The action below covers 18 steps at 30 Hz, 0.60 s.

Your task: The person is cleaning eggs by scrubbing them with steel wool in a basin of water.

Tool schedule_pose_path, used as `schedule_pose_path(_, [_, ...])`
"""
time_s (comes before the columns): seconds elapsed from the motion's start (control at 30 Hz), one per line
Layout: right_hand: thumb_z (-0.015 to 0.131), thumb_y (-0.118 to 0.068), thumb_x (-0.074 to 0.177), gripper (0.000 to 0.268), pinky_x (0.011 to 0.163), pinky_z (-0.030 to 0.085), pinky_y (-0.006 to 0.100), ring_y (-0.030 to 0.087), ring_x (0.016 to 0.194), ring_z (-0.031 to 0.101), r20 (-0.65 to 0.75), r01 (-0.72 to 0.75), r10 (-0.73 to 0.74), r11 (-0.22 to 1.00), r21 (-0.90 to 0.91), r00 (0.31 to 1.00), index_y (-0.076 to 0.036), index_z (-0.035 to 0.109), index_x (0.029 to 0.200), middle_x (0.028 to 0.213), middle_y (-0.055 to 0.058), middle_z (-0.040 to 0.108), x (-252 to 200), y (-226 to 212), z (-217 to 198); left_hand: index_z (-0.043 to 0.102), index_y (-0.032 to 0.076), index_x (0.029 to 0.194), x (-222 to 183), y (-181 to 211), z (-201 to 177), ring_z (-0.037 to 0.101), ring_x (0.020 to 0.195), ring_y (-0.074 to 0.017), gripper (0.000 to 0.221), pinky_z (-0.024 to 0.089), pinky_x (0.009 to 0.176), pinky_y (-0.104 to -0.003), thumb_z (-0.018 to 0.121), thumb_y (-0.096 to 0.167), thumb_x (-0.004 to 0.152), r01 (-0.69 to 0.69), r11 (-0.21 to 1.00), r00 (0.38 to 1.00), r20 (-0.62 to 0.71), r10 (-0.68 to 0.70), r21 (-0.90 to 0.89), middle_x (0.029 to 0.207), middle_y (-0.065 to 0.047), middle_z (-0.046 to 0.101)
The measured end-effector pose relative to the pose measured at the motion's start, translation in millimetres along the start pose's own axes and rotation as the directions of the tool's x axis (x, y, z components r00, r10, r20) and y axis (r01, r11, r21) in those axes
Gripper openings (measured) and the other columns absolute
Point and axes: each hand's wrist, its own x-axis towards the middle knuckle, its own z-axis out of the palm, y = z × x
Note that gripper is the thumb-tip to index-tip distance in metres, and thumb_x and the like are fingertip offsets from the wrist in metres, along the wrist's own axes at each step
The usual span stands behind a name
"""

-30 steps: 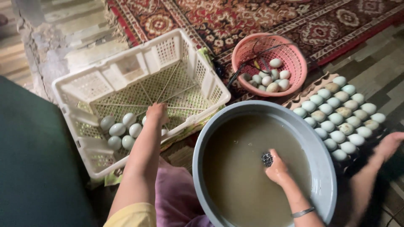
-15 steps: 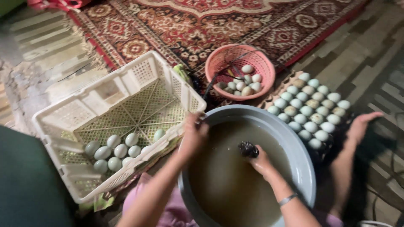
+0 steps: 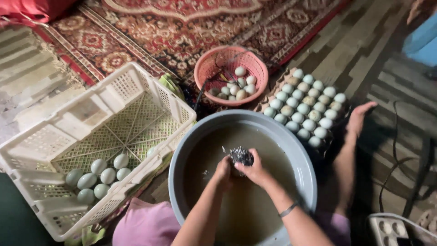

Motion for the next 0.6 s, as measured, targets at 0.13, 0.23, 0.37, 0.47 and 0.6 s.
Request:
schedule_pose_path(0.13, [0.092, -0.031, 0.075, 0.087, 0.105, 0.047, 0.054, 0.047, 0.125, 0.056, -0.090, 0.050, -0.064, 0.987, -0.152, 0.994, 0.000, 0.044, 0.141, 0.133, 0.033, 0.056, 10, 7, -13, 0.067, 0.001, 0.105, 102, -48, -20, 0.065, 0.101, -0.0363, 0.044, 0.053, 0.086, -0.048, 0.062, 0.043, 0.094, 0.088, 0.989, 0.993, 0.087, -0.078, -0.117, 0.102, -0.020, 0.068])
schedule_pose_path(0.23, [0.083, -0.012, 0.076, 0.080, 0.103, 0.051, 0.052, 0.044, 0.123, 0.059, -0.110, 0.059, -0.089, 0.967, -0.246, 0.990, -0.008, 0.042, 0.144, 0.133, 0.029, 0.059, 16, -6, -26, 0.062, 0.005, 0.088, 158, -72, -27, 0.073, 0.073, -0.0355, 0.036, 0.062, 0.061, -0.048, 0.062, 0.040, 0.100, 0.189, 0.861, 0.975, 0.194, -0.108, -0.471, 0.075, -0.017, 0.070])
schedule_pose_path(0.37, [0.091, -0.014, 0.071, 0.056, 0.068, 0.060, 0.037, 0.028, 0.086, 0.073, -0.214, -0.144, 0.106, 0.975, -0.168, 0.971, -0.008, 0.067, 0.121, 0.100, 0.016, 0.075, 22, -4, -30, 0.061, 0.007, 0.088, 151, -61, -28, 0.073, 0.079, -0.0366, 0.032, 0.063, 0.068, -0.045, 0.066, 0.036, 0.098, 0.264, 0.719, 0.960, 0.245, -0.133, -0.643, 0.079, -0.018, 0.070])
schedule_pose_path(0.47, [0.091, -0.022, 0.074, 0.055, 0.068, 0.057, 0.042, 0.029, 0.086, 0.068, -0.348, 0.104, -0.074, 0.992, 0.069, 0.934, -0.004, 0.062, 0.118, 0.098, 0.024, 0.070, 12, -5, -20, 0.059, 0.016, 0.086, 137, -60, -27, 0.070, 0.076, -0.0313, 0.031, 0.048, 0.055, -0.039, 0.060, 0.044, 0.100, 0.241, 0.757, 0.957, 0.279, -0.082, -0.607, 0.077, -0.009, 0.070])
schedule_pose_path(0.6, [0.095, -0.024, 0.068, 0.064, 0.047, 0.057, 0.028, 0.018, 0.067, 0.065, -0.289, 0.359, -0.294, 0.911, 0.204, 0.911, -0.008, 0.054, 0.115, 0.084, 0.013, 0.062, -16, -16, 16, 0.063, 0.016, 0.091, 113, -59, -7, 0.067, 0.081, -0.0331, 0.040, 0.048, 0.063, -0.041, 0.063, 0.056, 0.095, 0.294, 0.778, 0.928, 0.359, -0.095, -0.556, 0.086, -0.012, 0.073])
